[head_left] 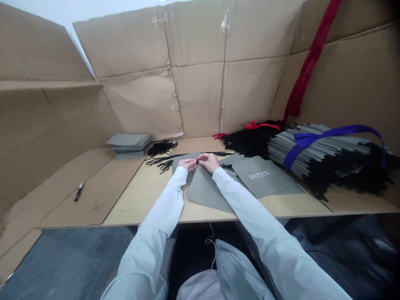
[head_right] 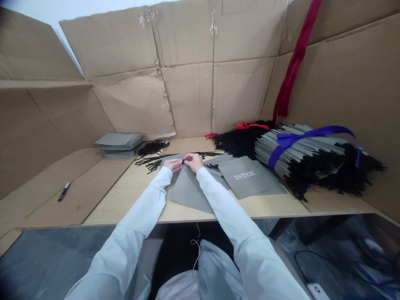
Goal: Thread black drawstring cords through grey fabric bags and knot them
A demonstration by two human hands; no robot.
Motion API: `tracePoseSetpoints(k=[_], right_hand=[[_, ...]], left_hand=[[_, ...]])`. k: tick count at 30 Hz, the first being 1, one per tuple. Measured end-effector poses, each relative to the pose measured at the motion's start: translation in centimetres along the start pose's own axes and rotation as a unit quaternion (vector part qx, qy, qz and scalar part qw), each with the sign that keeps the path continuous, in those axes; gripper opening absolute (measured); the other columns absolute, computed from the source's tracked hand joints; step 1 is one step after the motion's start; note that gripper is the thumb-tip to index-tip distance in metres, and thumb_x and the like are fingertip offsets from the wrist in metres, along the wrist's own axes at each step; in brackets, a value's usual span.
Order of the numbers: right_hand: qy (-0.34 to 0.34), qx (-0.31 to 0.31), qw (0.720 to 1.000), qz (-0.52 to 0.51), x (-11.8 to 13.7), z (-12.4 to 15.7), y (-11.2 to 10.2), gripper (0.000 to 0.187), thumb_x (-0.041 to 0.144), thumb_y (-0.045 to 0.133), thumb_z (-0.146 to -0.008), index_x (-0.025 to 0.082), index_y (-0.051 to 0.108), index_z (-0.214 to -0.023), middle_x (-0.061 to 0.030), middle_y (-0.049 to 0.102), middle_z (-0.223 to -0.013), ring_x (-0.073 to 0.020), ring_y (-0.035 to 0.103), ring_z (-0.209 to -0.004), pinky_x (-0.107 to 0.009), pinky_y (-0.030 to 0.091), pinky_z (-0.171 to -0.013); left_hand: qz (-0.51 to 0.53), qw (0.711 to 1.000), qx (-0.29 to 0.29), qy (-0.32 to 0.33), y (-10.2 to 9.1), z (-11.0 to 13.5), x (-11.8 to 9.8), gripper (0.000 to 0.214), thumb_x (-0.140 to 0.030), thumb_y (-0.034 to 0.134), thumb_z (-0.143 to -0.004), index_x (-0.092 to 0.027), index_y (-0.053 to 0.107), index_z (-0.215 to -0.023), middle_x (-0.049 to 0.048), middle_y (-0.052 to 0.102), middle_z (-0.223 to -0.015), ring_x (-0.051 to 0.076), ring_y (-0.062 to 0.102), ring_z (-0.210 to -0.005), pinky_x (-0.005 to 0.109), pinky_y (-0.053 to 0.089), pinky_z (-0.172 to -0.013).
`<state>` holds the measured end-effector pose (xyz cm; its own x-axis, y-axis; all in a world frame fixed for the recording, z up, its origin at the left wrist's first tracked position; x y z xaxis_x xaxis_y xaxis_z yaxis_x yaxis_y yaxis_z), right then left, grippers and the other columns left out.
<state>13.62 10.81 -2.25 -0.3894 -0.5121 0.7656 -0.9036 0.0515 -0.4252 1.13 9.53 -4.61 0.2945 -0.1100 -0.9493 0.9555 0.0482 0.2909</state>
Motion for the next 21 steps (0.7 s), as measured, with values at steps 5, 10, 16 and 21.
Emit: tracePoseSetpoints(k=[5, 10, 16, 21], right_hand=[[-0.01, 0.025, 1.0, -0.012, -0.1, -0.1, -0.1, 0.015, 0.027, 0.058, -0.058, 0.016, 0.06, -0.068, 0.0008, 0.061, -0.065, -0.0107, 0.055, -0.062, -0.023, 0.042, -0.066], [-0.001, 0.073, 0.996, -0.057, -0.3, -0.2, 0.3, 0.015, 0.024, 0.06, -0.056, 0.015, 0.06, -0.067, 0.0005, 0.06, -0.063, -0.0108, 0.055, -0.063, -0.022, 0.042, -0.066], [0.009, 0.095, 0.992, -0.079, -0.1, -0.5, 0.0, 0.02, 0.025, 0.063, -0.051, 0.014, 0.061, -0.068, 0.0, 0.06, -0.06, -0.0104, 0.054, -0.059, -0.023, 0.042, -0.063], [0.003, 0.105, 0.992, -0.072, -0.3, -0.6, -0.1, 0.021, 0.022, 0.063, -0.051, 0.013, 0.062, -0.07, -0.0007, 0.06, -0.062, -0.0104, 0.054, -0.06, -0.023, 0.043, -0.064]], left_hand=[[-0.027, 0.999, 0.014, 0.019, -0.2, -0.1, -0.2, 0.026, -0.013, 0.072, -0.041, -0.007, 0.062, -0.065, 0.0031, 0.06, -0.056, 0.008, 0.054, -0.051, 0.026, 0.046, -0.069], [-0.114, 0.991, 0.059, 0.022, -0.9, -0.6, -0.5, 0.031, -0.019, 0.073, -0.038, -0.005, 0.061, -0.064, 0.0041, 0.059, -0.052, 0.009, 0.053, -0.048, 0.028, 0.045, -0.064], [-0.243, 0.964, 0.092, 0.062, -0.6, -0.4, -1.2, 0.022, -0.025, 0.065, -0.054, -0.007, 0.059, -0.066, 0.0022, 0.057, -0.051, 0.01, 0.052, -0.05, 0.025, 0.043, -0.058], [-0.515, 0.827, 0.079, 0.211, 0.8, 0.5, -2.2, 0.019, -0.027, 0.046, -0.07, -0.012, 0.058, -0.075, 0.002, 0.059, -0.059, 0.013, 0.053, -0.06, 0.025, 0.041, -0.063]])
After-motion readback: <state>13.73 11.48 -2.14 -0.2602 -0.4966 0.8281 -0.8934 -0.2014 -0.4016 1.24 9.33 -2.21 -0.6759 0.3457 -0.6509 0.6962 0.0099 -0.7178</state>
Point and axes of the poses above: each hand's wrist, its own z-axis away from the middle knuckle, its own y-axis out of the palm, x = y × z, the point moved 5 cm from there along -z, towards the middle knuckle
